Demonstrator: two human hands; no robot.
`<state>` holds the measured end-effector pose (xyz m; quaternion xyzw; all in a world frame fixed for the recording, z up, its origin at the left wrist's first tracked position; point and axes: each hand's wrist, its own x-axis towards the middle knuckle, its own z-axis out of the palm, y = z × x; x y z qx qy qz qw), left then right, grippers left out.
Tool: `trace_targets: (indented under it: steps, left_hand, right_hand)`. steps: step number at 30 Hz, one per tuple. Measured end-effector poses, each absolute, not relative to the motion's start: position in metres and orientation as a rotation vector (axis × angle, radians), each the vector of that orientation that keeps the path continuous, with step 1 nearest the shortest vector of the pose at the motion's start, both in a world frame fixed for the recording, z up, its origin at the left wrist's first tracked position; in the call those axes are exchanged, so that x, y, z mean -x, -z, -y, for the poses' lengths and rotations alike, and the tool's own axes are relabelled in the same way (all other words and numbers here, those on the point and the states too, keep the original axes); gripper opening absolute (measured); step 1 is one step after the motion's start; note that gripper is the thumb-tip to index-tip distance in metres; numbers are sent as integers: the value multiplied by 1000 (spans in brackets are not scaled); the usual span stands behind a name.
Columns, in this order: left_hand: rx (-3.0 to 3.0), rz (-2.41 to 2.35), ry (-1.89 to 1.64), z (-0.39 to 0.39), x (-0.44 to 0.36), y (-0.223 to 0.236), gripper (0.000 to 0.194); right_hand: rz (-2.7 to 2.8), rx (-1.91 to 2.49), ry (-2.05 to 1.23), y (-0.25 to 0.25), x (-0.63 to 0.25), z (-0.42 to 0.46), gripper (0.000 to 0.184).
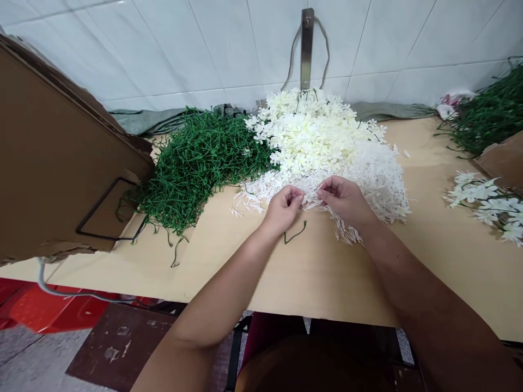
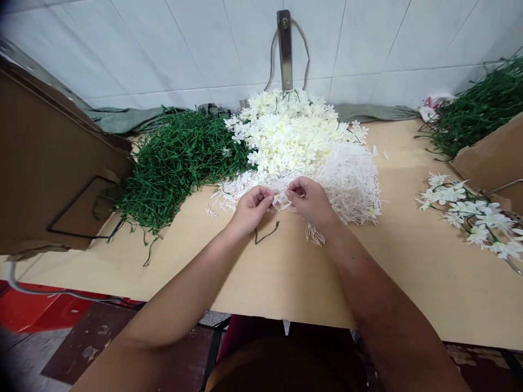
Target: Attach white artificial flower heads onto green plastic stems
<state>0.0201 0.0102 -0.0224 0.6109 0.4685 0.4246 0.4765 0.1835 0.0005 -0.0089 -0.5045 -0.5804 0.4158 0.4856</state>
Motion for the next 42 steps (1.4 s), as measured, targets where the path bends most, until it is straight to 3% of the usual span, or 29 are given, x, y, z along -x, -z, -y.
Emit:
trace_targets:
  steps: [7, 10, 16, 19, 25, 42]
  left_hand:
    - [-1145, -1015, -1110, -10, -20, 12, 16]
    - [-1125, -1033, -1119, -8, -19, 12, 11]
    - [-1128, -1011, -1033, -6, -18, 10, 6]
    - [-1189, -935, -1009, -4, -18, 8, 13]
    - [-1295, -884, -1060, 1, -18, 7, 35]
    - [-1224, -929, -1078, -1, -19, 8, 32]
  right_hand:
    - [1775, 1127, -326, 18, -173, 6, 26]
    - [1906, 1043, -219, 19, -170, 8, 22]
    - [1892, 1104, -333, 14, -168, 12, 11]
    - [1795, 1126, -415, 12, -168, 13, 8]
    - [1502, 1205, -761, 9, -167, 12, 16]
    - [1336, 1094, -977, 11, -162, 10, 19]
